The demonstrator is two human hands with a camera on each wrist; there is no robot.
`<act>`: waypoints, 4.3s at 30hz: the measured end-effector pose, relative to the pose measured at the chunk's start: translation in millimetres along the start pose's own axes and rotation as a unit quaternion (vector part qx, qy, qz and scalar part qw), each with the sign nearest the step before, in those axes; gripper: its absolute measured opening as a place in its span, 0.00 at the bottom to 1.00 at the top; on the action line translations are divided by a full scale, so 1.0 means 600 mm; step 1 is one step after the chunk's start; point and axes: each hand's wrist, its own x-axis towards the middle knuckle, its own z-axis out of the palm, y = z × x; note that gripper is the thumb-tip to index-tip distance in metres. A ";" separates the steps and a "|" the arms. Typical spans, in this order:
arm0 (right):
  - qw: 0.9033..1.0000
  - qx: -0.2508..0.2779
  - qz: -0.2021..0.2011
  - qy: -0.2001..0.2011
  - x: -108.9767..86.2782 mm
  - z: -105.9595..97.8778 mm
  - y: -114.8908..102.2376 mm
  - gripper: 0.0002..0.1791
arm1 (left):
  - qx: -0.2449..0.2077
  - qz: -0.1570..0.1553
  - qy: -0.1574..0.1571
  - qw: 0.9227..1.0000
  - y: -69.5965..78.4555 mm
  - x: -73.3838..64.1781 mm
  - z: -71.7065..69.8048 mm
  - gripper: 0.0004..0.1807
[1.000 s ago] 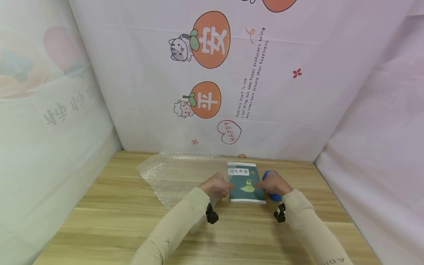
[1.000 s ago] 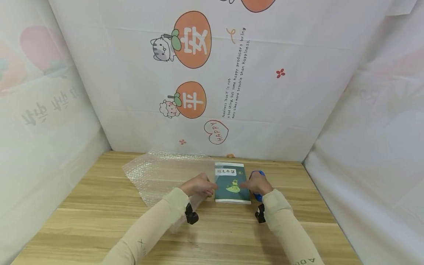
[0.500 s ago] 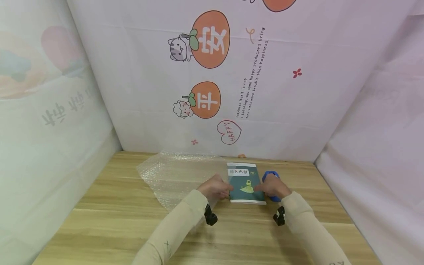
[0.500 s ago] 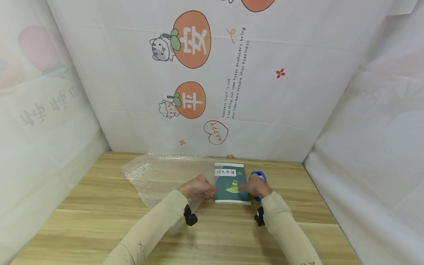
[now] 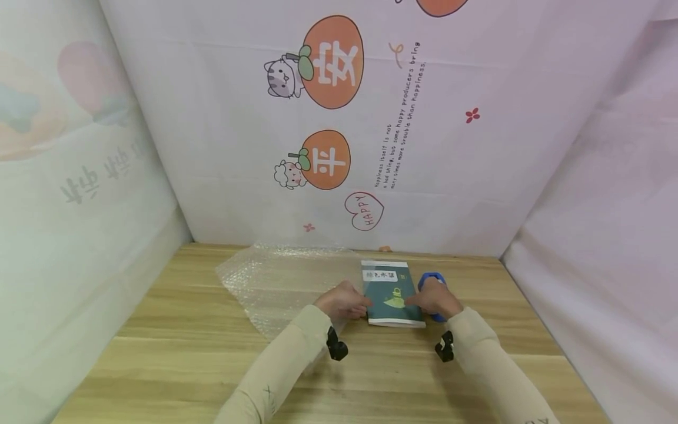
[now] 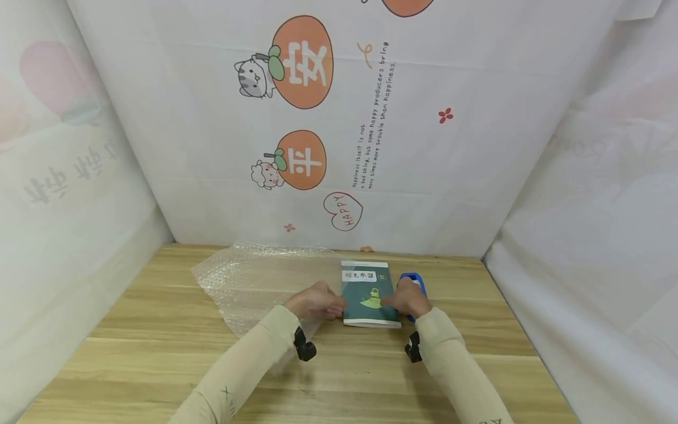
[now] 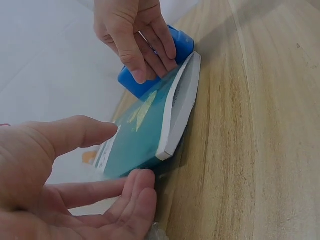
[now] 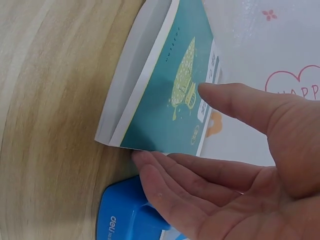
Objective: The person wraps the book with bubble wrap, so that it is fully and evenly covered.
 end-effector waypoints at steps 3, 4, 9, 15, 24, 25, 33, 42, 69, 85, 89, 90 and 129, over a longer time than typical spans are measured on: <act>1.000 -0.002 0.001 -0.003 0.000 -0.001 -0.001 0.26 | 0.000 -0.001 -0.001 1.000 -0.002 0.001 0.002 0.12; 1.000 -0.002 0.000 -0.004 -0.001 -0.001 -0.001 0.27 | -0.001 0.000 -0.002 1.000 -0.003 0.000 0.002 0.11; 1.000 0.000 0.003 -0.010 -0.003 -0.003 -0.003 0.28 | -0.005 0.015 -0.007 1.000 -0.008 -0.003 0.008 0.06; 1.000 -0.003 0.011 -0.012 -0.007 0.001 -0.003 0.28 | -0.042 0.023 -0.013 0.999 -0.012 -0.002 0.018 0.05; 1.000 -0.006 0.012 -0.006 -0.012 0.002 -0.003 0.24 | -0.112 0.016 0.009 0.994 -0.017 0.002 0.024 0.09; 1.000 -0.007 0.015 -0.006 -0.012 0.001 -0.002 0.22 | -0.122 0.018 0.008 0.992 -0.018 0.002 0.024 0.09; 1.000 0.003 0.025 -0.004 -0.015 0.000 0.002 0.31 | -0.156 0.029 0.004 0.987 -0.023 0.005 0.020 0.10; 1.000 -0.002 -0.004 0.018 -0.018 0.008 0.001 0.21 | -0.168 0.027 -0.004 0.985 -0.028 0.009 0.015 0.09; 0.996 0.056 -0.010 0.070 -0.033 -0.013 0.015 0.27 | -0.133 0.048 -0.016 0.990 -0.028 0.012 0.016 0.10; 0.993 0.075 -0.020 0.090 -0.051 -0.031 0.026 0.27 | -0.116 0.072 -0.027 0.990 -0.010 0.011 0.028 0.14; 0.992 0.084 -0.018 0.092 -0.055 -0.040 0.028 0.27 | -0.107 0.077 -0.018 0.991 -0.003 0.010 0.032 0.15; 0.992 0.086 -0.019 0.092 -0.056 -0.042 0.029 0.27 | -0.106 0.076 -0.012 0.991 0.000 0.008 0.033 0.14; 0.982 0.140 -0.098 0.079 -0.023 0.026 -0.138 0.24 | -0.055 0.130 0.101 0.985 -0.038 -0.080 -0.127 0.13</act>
